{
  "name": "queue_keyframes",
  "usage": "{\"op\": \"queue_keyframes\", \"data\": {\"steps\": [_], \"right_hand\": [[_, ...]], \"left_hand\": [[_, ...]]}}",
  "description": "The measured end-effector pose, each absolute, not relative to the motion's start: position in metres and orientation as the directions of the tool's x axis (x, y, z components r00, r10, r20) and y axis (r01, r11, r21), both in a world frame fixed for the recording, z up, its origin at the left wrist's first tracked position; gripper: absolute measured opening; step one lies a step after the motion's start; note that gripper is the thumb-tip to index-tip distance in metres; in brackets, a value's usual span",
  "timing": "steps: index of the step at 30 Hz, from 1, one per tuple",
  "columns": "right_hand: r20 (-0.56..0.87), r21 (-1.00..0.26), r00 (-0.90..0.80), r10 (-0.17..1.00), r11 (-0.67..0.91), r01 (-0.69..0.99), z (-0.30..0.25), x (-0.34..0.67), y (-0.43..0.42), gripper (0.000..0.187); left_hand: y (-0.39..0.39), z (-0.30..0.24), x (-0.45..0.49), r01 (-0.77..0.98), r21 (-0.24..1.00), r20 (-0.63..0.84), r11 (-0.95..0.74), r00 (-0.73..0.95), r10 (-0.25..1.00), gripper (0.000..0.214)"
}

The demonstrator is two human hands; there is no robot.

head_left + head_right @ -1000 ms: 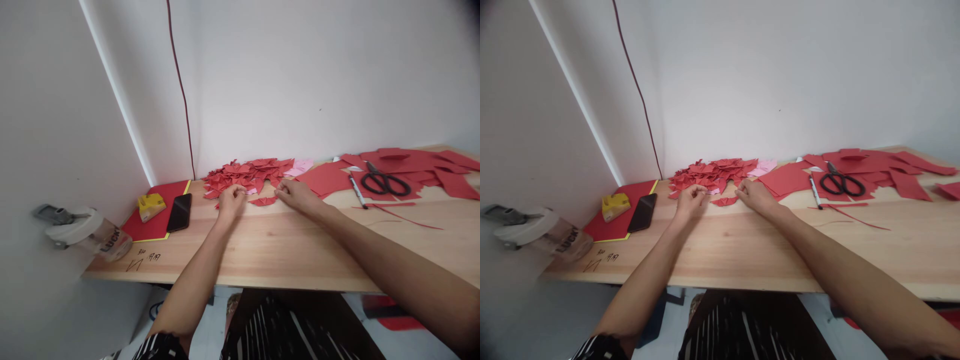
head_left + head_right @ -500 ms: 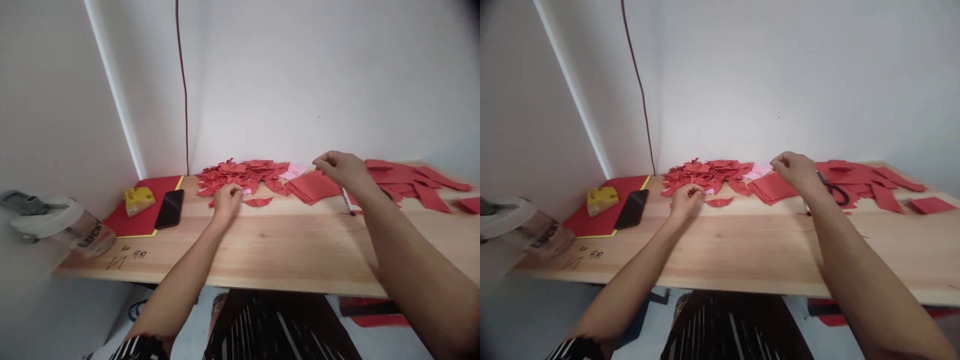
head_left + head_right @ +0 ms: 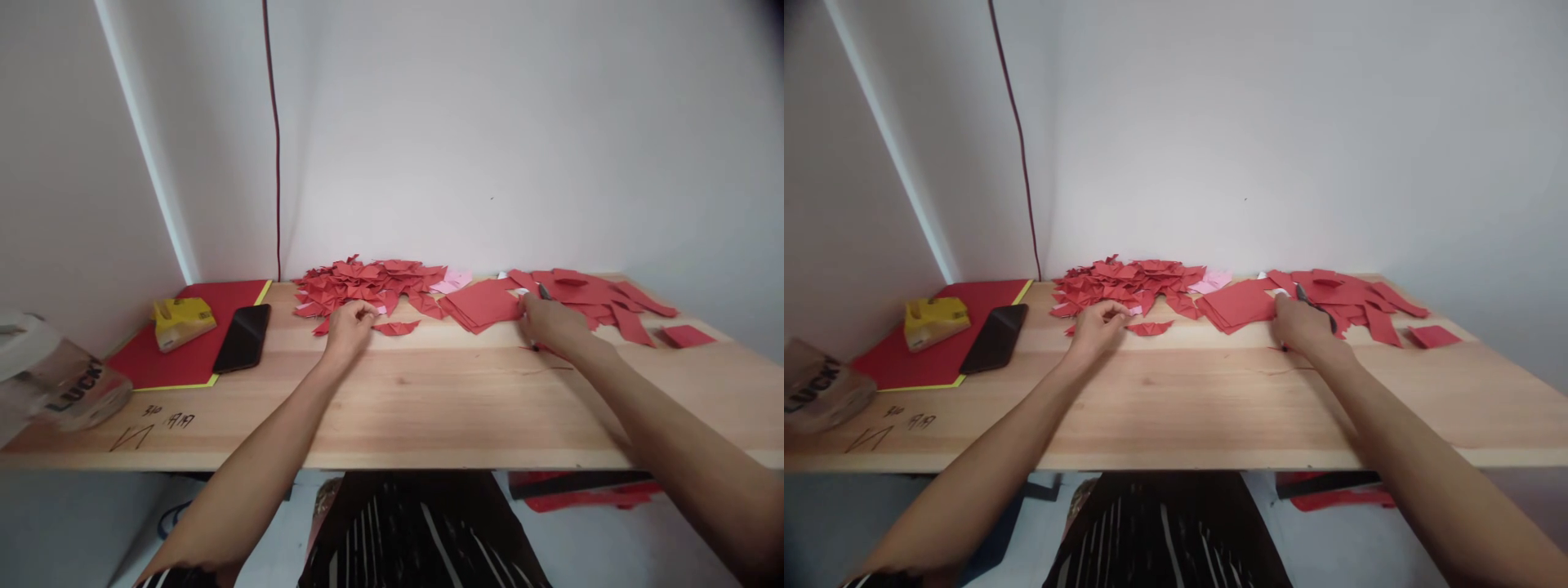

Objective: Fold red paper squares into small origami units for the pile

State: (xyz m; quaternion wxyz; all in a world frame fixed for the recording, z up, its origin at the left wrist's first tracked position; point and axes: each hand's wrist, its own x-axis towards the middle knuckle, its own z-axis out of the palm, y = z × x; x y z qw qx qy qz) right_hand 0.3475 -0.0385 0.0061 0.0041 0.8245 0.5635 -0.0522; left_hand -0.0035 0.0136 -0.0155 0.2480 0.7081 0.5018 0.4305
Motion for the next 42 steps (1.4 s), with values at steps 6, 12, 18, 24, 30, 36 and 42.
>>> {"op": "queue_keyframes", "data": {"steps": [6,12,18,24,30,36,42], "right_hand": [[-0.017,-0.384,0.404,0.915,-0.379,0.842,0.021,0.353,-0.041,0.014],[0.044,-0.881,0.193,0.98,-0.053,0.47,0.056,0.329,-0.042,0.013],[0.057,-0.996,-0.06,0.997,0.061,0.071,0.052,0.273,-0.019,0.014],[0.06,-0.987,-0.213,0.975,0.026,-0.16,0.036,0.232,-0.001,0.021],[-0.03,-0.973,-0.303,0.953,-0.096,-0.208,0.019,0.214,0.0,0.027],[0.046,-0.991,-0.255,0.966,0.011,-0.136,-0.007,0.207,0.004,0.039],[0.064,-0.996,-0.214,0.975,0.075,0.041,-0.031,0.216,0.001,0.044]], "left_hand": [[0.013,-0.02,-0.002,0.509,0.772,0.365,-0.381,0.137,0.921,0.015],[0.011,-0.022,0.002,0.52,0.728,0.352,-0.447,0.277,0.894,0.02],[0.011,-0.013,0.007,0.607,0.595,0.315,-0.527,0.427,0.848,0.03],[0.01,-0.022,0.006,0.624,0.513,0.301,-0.589,0.512,0.804,0.032],[0.016,-0.028,0.007,0.627,0.51,0.317,-0.589,0.499,0.806,0.024],[0.019,-0.031,0.007,0.589,0.522,0.349,-0.617,0.513,0.784,0.021],[0.02,-0.033,0.003,0.548,0.557,0.329,-0.624,0.545,0.772,0.021]]}}
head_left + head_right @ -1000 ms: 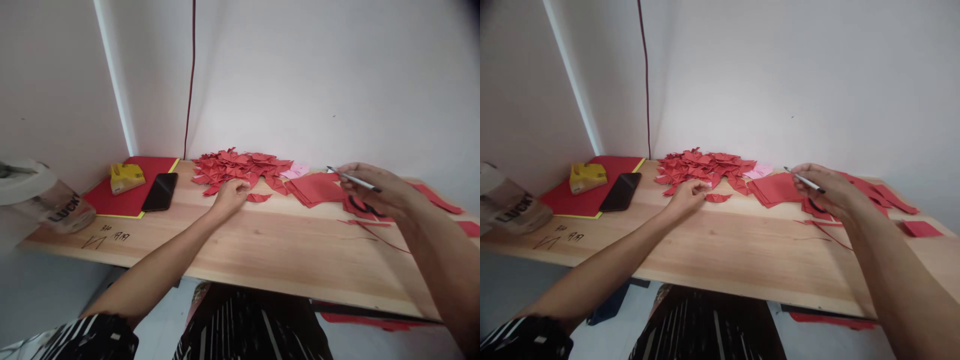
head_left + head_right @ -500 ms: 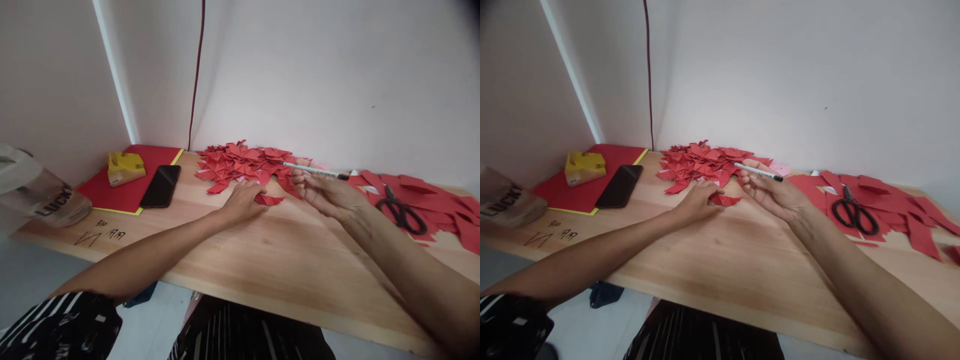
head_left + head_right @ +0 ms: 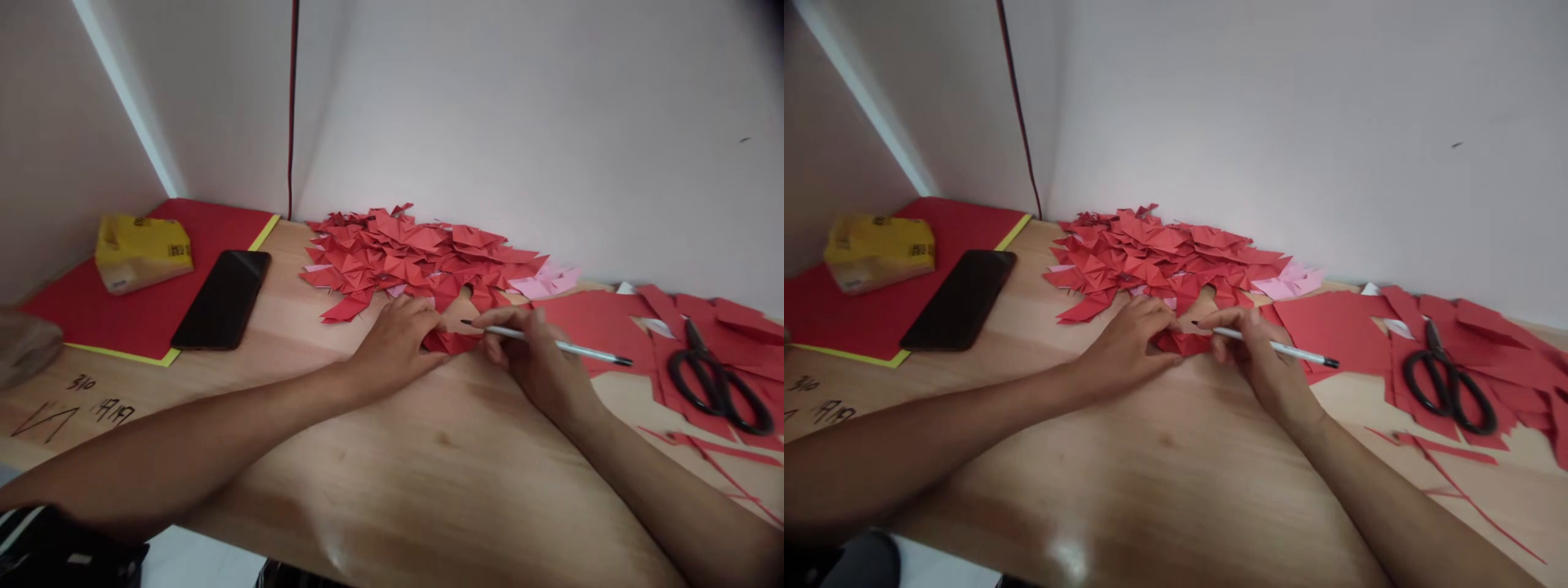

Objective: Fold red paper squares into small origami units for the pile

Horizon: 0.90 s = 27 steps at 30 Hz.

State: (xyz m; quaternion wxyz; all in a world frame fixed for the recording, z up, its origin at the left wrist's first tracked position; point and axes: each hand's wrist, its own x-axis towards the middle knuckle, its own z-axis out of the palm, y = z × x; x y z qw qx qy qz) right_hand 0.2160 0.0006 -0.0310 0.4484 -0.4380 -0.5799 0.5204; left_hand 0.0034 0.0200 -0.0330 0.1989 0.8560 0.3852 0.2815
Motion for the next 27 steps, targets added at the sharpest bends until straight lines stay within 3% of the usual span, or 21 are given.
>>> {"op": "queue_keyframes", "data": {"steps": [2,5,11,17,22,27], "right_hand": [[0.065,-0.996,-0.186,0.98,0.075,0.046,-0.033,0.216,-0.001,0.058],[0.093,-0.993,-0.162,0.982,0.104,0.059,-0.032,0.215,-0.004,0.061],[0.131,-0.86,-0.134,0.982,0.18,0.478,-0.022,0.21,-0.012,0.018],[0.13,-0.888,-0.061,0.99,0.144,0.438,-0.018,0.202,-0.022,0.013],[0.081,-0.883,-0.152,0.985,0.142,0.448,-0.018,0.202,-0.026,0.016],[0.022,-0.895,-0.076,0.997,0.054,0.442,-0.018,0.197,-0.029,0.014]], "left_hand": [[0.02,-0.034,0.002,0.532,0.555,0.344,-0.639,0.553,0.759,0.022],[0.019,-0.034,-0.001,0.496,0.562,0.364,-0.662,0.57,0.737,0.021],[0.018,-0.033,0.0,0.492,0.559,0.362,-0.667,0.579,0.73,0.016],[0.017,-0.032,0.0,0.482,0.55,0.371,-0.682,0.591,0.716,0.018],[0.018,-0.032,-0.001,0.48,0.559,0.358,-0.676,0.596,0.719,0.015],[0.018,-0.033,0.0,0.471,0.565,0.372,-0.677,0.588,0.719,0.015]]}}
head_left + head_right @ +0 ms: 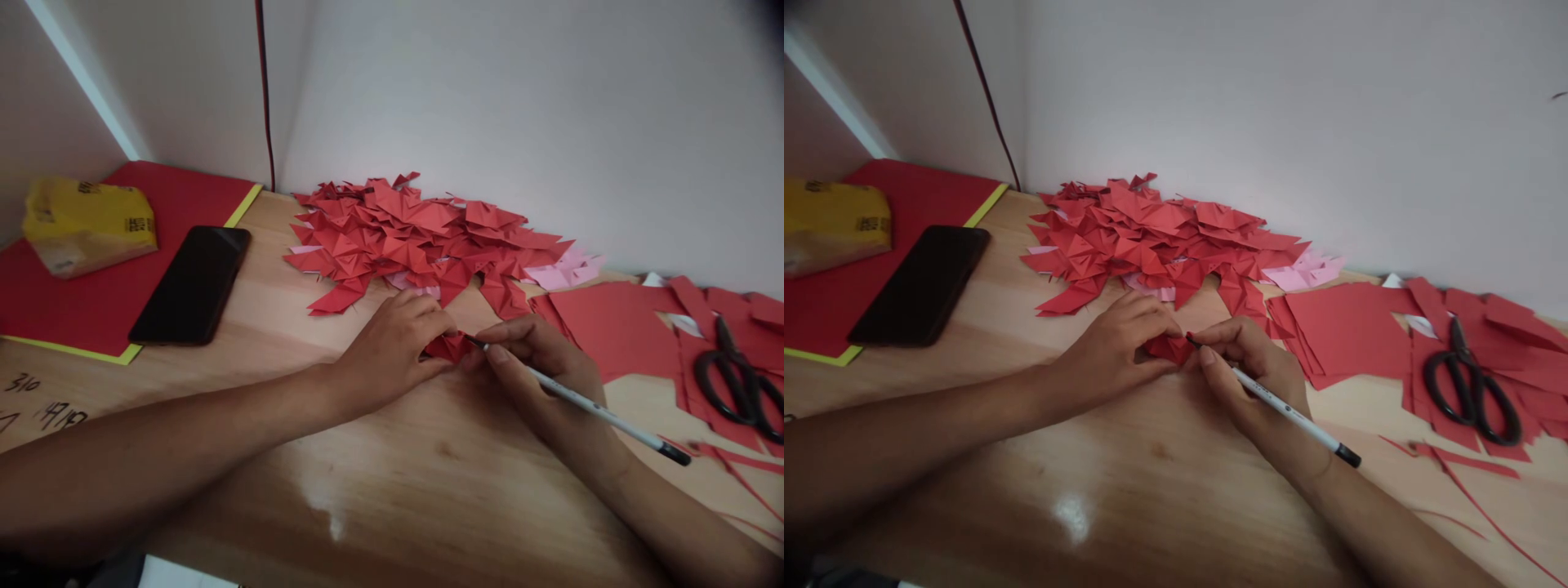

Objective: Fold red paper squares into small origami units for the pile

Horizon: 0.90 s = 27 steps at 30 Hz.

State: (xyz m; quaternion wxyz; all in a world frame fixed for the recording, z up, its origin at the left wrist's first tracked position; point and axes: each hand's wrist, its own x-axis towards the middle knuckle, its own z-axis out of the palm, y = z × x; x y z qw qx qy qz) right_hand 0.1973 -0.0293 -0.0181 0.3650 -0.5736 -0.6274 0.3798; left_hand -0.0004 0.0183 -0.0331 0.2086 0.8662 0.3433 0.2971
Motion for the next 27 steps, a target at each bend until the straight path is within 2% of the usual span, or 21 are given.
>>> {"op": "queue_keyframes", "data": {"steps": [5,10,15,19,27], "right_hand": [[0.123,-0.837,-0.149,0.981,0.183,0.515,-0.021,0.204,-0.028,0.014],[0.234,-0.762,-0.166,0.958,0.287,0.58,-0.023,0.209,-0.027,0.023],[0.142,-0.813,-0.094,0.985,0.17,0.557,-0.019,0.2,-0.03,0.009],[0.029,-0.868,-0.085,0.996,0.068,0.492,-0.013,0.193,-0.034,0.016],[0.081,-0.843,-0.116,0.99,0.131,0.523,-0.018,0.197,-0.029,0.017]], "left_hand": [[0.019,-0.034,-0.001,0.437,0.587,0.376,-0.681,0.598,0.708,0.018],[0.02,-0.033,-0.001,0.414,0.613,0.378,-0.673,0.595,0.709,0.017],[0.019,-0.033,-0.001,0.396,0.624,0.391,-0.673,0.588,0.708,0.015],[0.018,-0.032,-0.001,0.385,0.637,0.389,-0.668,0.588,0.709,0.014],[0.018,-0.033,-0.001,0.396,0.622,0.389,-0.676,0.593,0.705,0.015]]}}
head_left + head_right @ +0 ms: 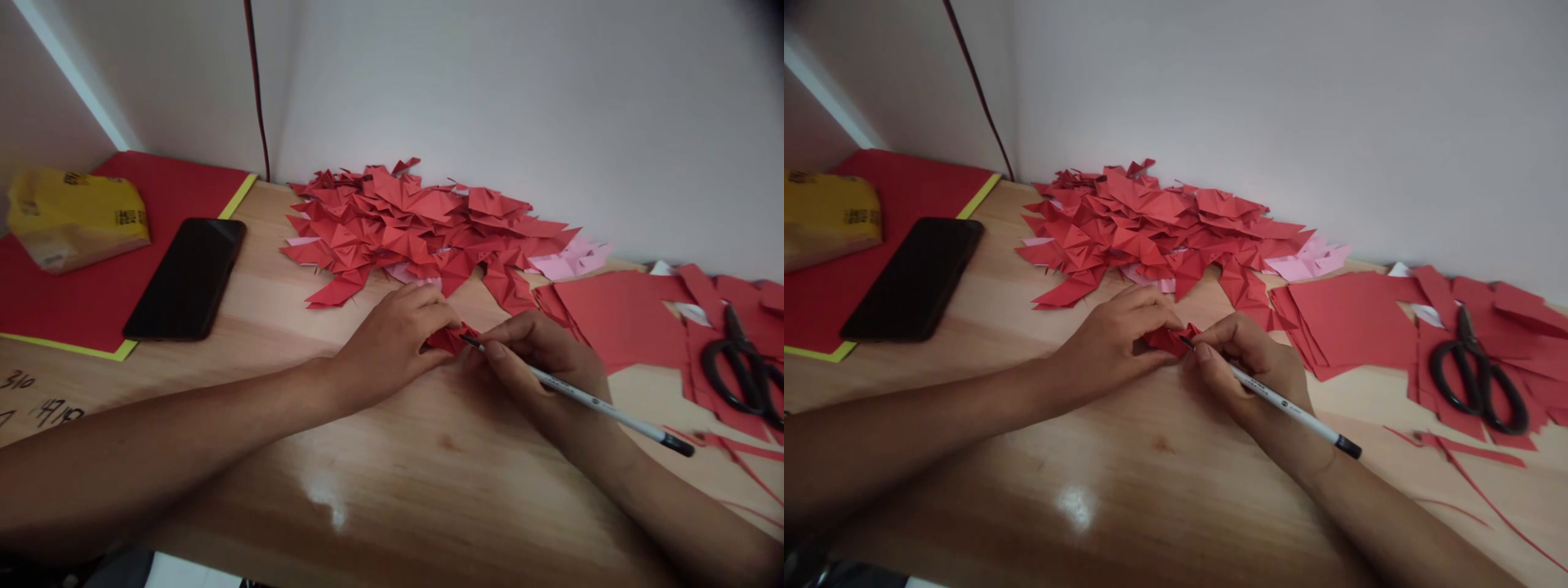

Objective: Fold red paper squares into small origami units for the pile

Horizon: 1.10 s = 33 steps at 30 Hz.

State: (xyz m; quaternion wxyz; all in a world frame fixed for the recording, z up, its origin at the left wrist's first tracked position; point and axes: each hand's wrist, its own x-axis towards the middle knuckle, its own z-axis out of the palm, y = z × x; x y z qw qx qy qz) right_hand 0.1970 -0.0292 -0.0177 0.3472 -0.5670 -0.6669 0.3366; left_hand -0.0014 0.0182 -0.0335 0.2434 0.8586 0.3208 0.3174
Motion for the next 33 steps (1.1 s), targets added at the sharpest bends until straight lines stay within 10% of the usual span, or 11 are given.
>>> {"op": "queue_keyframes", "data": {"steps": [33], "right_hand": [[0.058,-0.843,-0.127,0.99,0.117,0.526,-0.0124,0.192,-0.0289,0.016]], "left_hand": [[0.0184,-0.0313,-0.0011,0.402,0.627,0.376,-0.668,0.595,0.711,0.012]]}}
